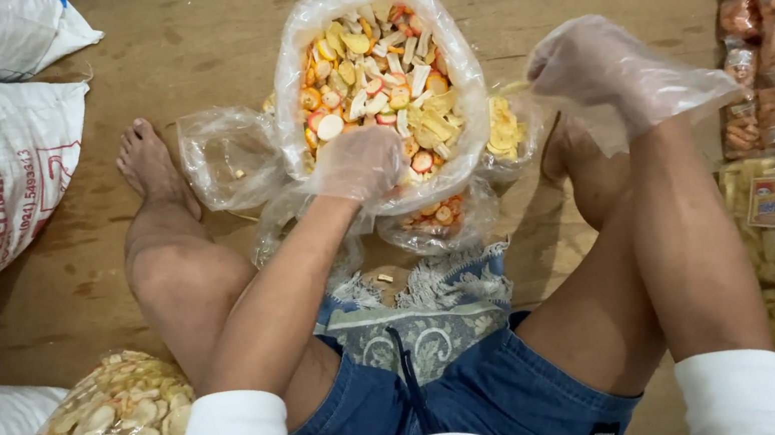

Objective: Sorting and bagging chips from a large bulk bag into smaller portions while sitting on the floor.

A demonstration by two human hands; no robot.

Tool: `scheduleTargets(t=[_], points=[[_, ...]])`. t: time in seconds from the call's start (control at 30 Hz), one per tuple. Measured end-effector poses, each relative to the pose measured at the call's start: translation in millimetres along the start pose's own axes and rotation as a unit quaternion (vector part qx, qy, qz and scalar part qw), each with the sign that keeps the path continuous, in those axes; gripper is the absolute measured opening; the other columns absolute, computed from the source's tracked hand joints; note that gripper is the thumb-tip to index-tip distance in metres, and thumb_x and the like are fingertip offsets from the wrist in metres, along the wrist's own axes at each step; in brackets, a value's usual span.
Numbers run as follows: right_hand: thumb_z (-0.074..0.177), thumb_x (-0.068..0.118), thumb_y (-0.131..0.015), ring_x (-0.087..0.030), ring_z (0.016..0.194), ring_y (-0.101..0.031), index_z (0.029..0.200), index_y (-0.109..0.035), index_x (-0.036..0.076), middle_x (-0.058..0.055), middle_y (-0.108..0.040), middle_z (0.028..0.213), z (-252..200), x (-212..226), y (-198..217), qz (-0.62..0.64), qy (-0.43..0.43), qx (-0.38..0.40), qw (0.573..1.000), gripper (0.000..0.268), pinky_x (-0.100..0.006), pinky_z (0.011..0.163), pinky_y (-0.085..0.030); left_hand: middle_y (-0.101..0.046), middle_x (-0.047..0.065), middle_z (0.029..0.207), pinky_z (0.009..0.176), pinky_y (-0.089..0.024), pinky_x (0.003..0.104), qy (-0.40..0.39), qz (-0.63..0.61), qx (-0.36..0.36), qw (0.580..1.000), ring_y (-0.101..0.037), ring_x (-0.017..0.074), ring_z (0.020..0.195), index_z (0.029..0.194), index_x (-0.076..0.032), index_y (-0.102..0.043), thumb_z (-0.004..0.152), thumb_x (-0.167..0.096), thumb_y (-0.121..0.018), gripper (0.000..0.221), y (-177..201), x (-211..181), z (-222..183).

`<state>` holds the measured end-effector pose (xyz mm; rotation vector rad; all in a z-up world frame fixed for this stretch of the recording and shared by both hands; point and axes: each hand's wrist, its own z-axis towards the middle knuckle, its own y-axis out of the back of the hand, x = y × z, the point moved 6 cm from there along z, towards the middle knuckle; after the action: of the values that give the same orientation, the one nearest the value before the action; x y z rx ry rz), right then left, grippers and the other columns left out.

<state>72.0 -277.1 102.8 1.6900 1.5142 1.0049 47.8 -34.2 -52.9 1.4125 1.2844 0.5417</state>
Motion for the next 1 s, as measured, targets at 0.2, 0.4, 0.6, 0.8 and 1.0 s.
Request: scheduleTargets(t=[0.2, 0.4, 0.6, 0.8, 1.0], points=[[0.087, 0.006, -0.053, -0.033, 0.095, -0.073, 0.120, -0.077, 0.015, -0.001, -0.072, 0.128, 13, -31, 0, -0.059, -0.059, 0.006, 0.996, 0.042, -0.043, 0.094, -0.057, -0.066, 0.010, 0.070, 0.062, -0.051, 0.038, 0.031, -0.028, 0.060, 0.997, -0.057, 0.0204, 0.058, 0.072, -0.004, -0.071, 0.090, -0.023, -0.054, 0.032, 29, -16, -23], [0.085, 0.009, -0.068, -0.030, 0.116, -0.067, 0.121, -0.077, 0.015, -0.006, -0.073, 0.127, -1, -14, -3, 0.008, -0.045, 0.014, 0.999, 0.038, -0.051, 0.110, -0.048, -0.069, 0.010, 0.075, 0.067, -0.052, 0.041, 0.041, -0.057, 0.067, 0.995, -0.061, 0.0233, 0.066, 0.077, -0.004, -0.072, 0.091, -0.025, -0.052, 0.033, 17, -15, -19], [0.086, 0.025, -0.057, -0.050, 0.110, -0.068, 0.118, -0.078, 0.006, -0.029, -0.074, 0.114, -5, 20, -12, -0.115, 0.021, 0.039, 0.992, 0.043, -0.058, 0.095, -0.055, -0.075, 0.019, 0.115, 0.098, -0.055, 0.052, 0.079, -0.119, 0.091, 0.986, -0.068, 0.0391, 0.117, 0.106, -0.008, -0.078, 0.084, -0.026, -0.063, 0.033, -17, -7, -2], [0.090, 0.047, -0.060, -0.044, 0.114, -0.068, 0.119, -0.077, 0.011, -0.022, -0.075, 0.117, 0, 44, -39, -0.074, 0.030, 0.091, 0.993, 0.049, -0.059, 0.098, -0.053, -0.072, 0.022, 0.123, 0.103, -0.052, 0.052, 0.132, -0.183, 0.120, 0.967, -0.065, 0.0391, 0.123, 0.113, -0.001, -0.075, 0.084, -0.031, -0.061, 0.045, -12, -15, -13], [0.087, 0.062, -0.057, -0.037, 0.110, -0.072, 0.110, -0.081, 0.015, -0.017, -0.076, 0.112, 62, 22, -120, -0.119, 0.051, 0.098, 0.987, 0.057, -0.054, 0.093, -0.058, -0.076, 0.013, 0.116, 0.099, -0.055, 0.042, 0.115, -0.120, 0.131, 0.977, -0.070, 0.0304, 0.116, 0.113, -0.003, -0.076, 0.078, -0.041, -0.070, 0.052, -59, -7, 25]])
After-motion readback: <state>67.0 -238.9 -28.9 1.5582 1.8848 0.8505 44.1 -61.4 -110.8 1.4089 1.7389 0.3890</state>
